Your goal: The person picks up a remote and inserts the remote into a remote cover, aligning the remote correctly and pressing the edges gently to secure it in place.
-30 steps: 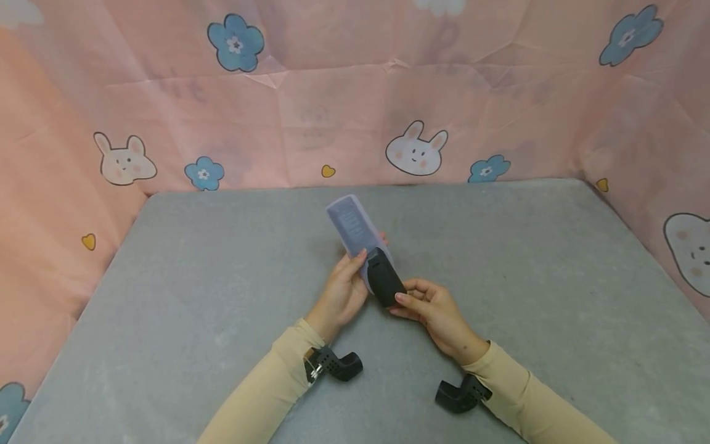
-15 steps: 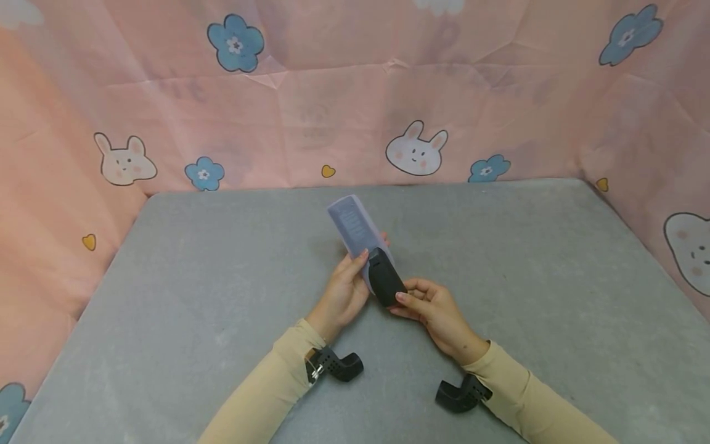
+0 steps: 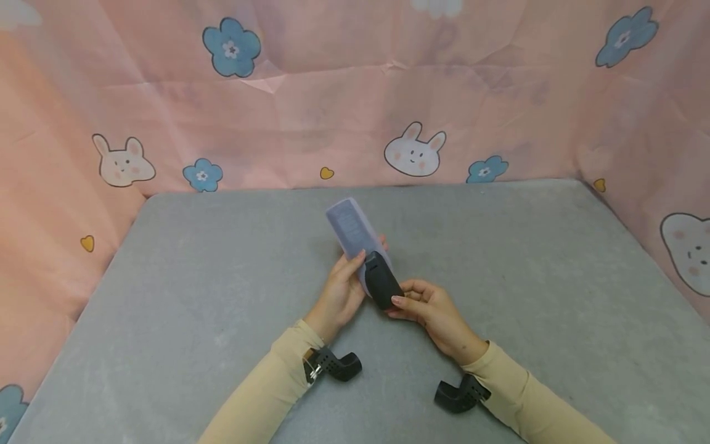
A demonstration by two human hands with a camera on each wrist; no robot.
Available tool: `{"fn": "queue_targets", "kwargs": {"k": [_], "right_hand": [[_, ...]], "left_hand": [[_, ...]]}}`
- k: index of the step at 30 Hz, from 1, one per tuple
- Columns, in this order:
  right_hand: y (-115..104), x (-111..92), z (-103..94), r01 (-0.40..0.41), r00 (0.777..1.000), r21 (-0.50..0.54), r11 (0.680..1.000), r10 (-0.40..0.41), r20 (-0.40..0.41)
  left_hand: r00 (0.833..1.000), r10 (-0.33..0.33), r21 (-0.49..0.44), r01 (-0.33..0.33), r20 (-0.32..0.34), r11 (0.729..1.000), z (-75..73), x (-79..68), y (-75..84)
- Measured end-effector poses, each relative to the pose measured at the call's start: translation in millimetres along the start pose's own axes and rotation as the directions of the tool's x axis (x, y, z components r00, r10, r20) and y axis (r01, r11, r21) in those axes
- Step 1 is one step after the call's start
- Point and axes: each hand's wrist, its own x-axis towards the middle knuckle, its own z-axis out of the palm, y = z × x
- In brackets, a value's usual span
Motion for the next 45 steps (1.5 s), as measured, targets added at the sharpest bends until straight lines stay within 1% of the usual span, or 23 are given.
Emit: {"fn": "queue_targets", "kwargs": {"k": [4,8,11,17,22,27,32,38,42,45], "right_hand": [[0,0,-0.7,0.001,1.000,-0.010,1.000,-0.001,0.015],[0,0,-0.7,0.007,1.000,-0.017,1.000,-0.006,0.027],[-1,-1,-0.1,0.008,1.000,-0.018,1.000,-0.007,0.030],[-2,-1,1.0,0.022,1.000,-0.027,0.999,-0.022,0.007],[-5,1,0.0,0.033,0.997,-0.053,0.998,-0.037,-0.074],[-11,4,-2.5,0.043,0.987,-0.115,0.992,-0.060,-0.150],[-19,15,2.7,0.059,0.978,-0.212,0.976,-0.099,-0.186],[-18,22,4.5,0.114,0.961,-0.291,0.950,-0.180,-0.211],[-18,24,3.5,0.172,0.950,-0.314,0.934,-0.242,-0.200],[-18,26,3.8,0.211,0.946,-0.317,0.925,-0.275,-0.174]], "left_hand": [[0.999,0.010,0.004,-0.009,-0.047,1.000,0.5,-0.3,-0.8],[0.993,0.020,-0.015,-0.022,-0.118,1.000,0.5,0.2,-2.0],[0.989,0.020,-0.035,-0.025,-0.147,0.999,0.7,0.7,-2.5],[0.987,0.009,-0.046,-0.017,-0.160,0.999,-0.1,0.4,-1.6],[0.987,0.003,-0.054,-0.012,-0.163,0.998,-0.7,0.4,-0.3],[0.988,-0.005,-0.037,0.000,-0.153,0.999,-0.5,1.0,-1.8],[0.984,-0.003,-0.041,-0.004,-0.177,0.999,-1.9,1.6,-1.0],[0.980,-0.007,-0.035,0.000,-0.198,0.999,-3.2,1.7,-1.5],[0.981,-0.003,0.010,0.005,-0.192,1.000,-3.5,2.3,-1.5],[0.983,-0.010,0.056,0.020,-0.181,0.998,-4.0,2.7,-1.3]]}}
